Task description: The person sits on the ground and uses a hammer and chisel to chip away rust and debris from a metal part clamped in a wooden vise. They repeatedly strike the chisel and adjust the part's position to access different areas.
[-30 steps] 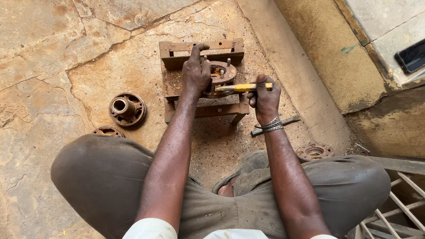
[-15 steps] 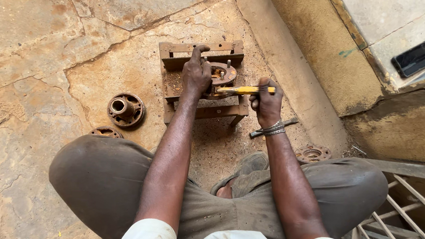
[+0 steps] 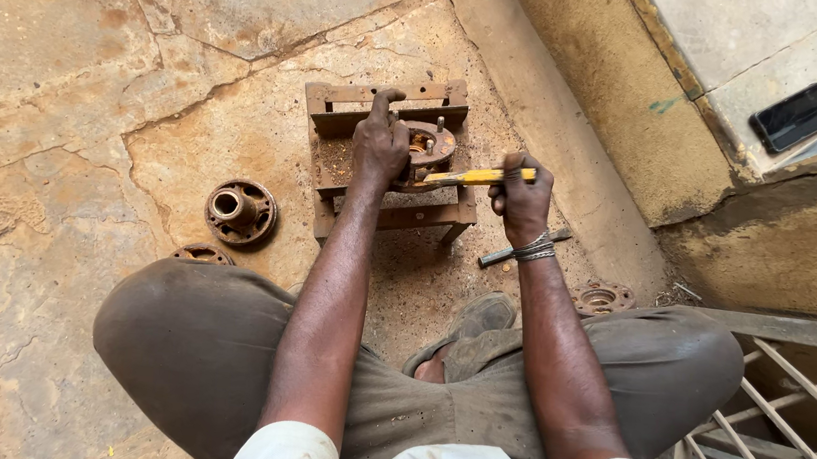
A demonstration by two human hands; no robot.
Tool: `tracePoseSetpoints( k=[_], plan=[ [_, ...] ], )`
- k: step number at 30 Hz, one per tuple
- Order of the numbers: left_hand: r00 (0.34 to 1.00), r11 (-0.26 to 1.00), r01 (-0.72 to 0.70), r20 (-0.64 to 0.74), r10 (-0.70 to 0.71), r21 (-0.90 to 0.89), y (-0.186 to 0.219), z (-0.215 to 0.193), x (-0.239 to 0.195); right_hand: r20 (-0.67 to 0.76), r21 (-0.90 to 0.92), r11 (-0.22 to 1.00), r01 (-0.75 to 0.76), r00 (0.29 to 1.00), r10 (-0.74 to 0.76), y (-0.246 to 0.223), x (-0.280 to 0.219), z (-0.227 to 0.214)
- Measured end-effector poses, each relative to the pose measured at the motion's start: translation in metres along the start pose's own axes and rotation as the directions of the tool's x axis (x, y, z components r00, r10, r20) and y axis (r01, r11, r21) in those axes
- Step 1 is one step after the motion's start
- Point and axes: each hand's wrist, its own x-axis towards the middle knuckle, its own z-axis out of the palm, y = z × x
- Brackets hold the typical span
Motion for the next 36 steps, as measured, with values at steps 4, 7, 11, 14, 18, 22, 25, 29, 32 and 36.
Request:
tracePoseSetpoints(
  k=[4,7,11,14,18,22,25,29,32,36],
  plan=[
    [1.000,1.000,0.017,0.016,-0.017,-0.007,0.005,0.004,0.001,-0.166,-0.142,0.982,-0.121,0.981,0.097,-0.009,-0.003,-0.002],
    [0.999,0.999,-0.039,-0.012,0.038,-0.021,0.003,0.003,-0.002,-0.124,0.040,0.986,-0.163,0.978,0.167,-0.012,-0.005,-0.001],
    [1.000,1.000,0.022,0.014,-0.022,0.001,0.001,0.006,-0.004,-0.128,0.043,0.983,-0.179,0.975,0.184,-0.012,-0.006,-0.004],
    [1.000,0.999,0.029,0.008,-0.029,-0.026,0.000,0.006,0.000,-0.143,0.073,0.988,-0.138,0.979,0.147,-0.010,-0.004,-0.003],
    [0.999,0.999,-0.033,-0.017,0.033,0.009,-0.002,0.010,0.000,-0.174,0.371,0.891,-0.263,0.922,0.345,-0.007,-0.006,-0.005],
    [1.000,1.000,-0.005,-0.004,0.005,0.008,0.001,0.006,0.001,-0.202,0.118,0.973,-0.200,0.954,0.221,-0.008,-0.002,-0.004],
    [0.999,0.999,0.032,0.008,-0.032,-0.014,0.004,0.003,-0.004,-0.132,0.228,0.952,-0.205,0.962,0.239,-0.008,-0.005,-0.003],
    [0.998,0.998,0.056,0.012,-0.056,-0.033,0.009,0.001,-0.005,-0.214,-0.231,0.968,-0.100,0.976,0.050,-0.012,-0.004,-0.001],
    [1.000,1.000,0.020,0.005,-0.020,-0.015,0.006,0.002,-0.002,-0.187,-0.057,0.997,-0.043,0.982,0.032,-0.019,-0.002,-0.001],
    [0.998,0.999,0.042,0.042,-0.042,0.014,-0.001,0.006,-0.005,-0.166,-0.275,0.961,0.039,0.982,-0.088,-0.023,-0.006,0.001]
  ],
)
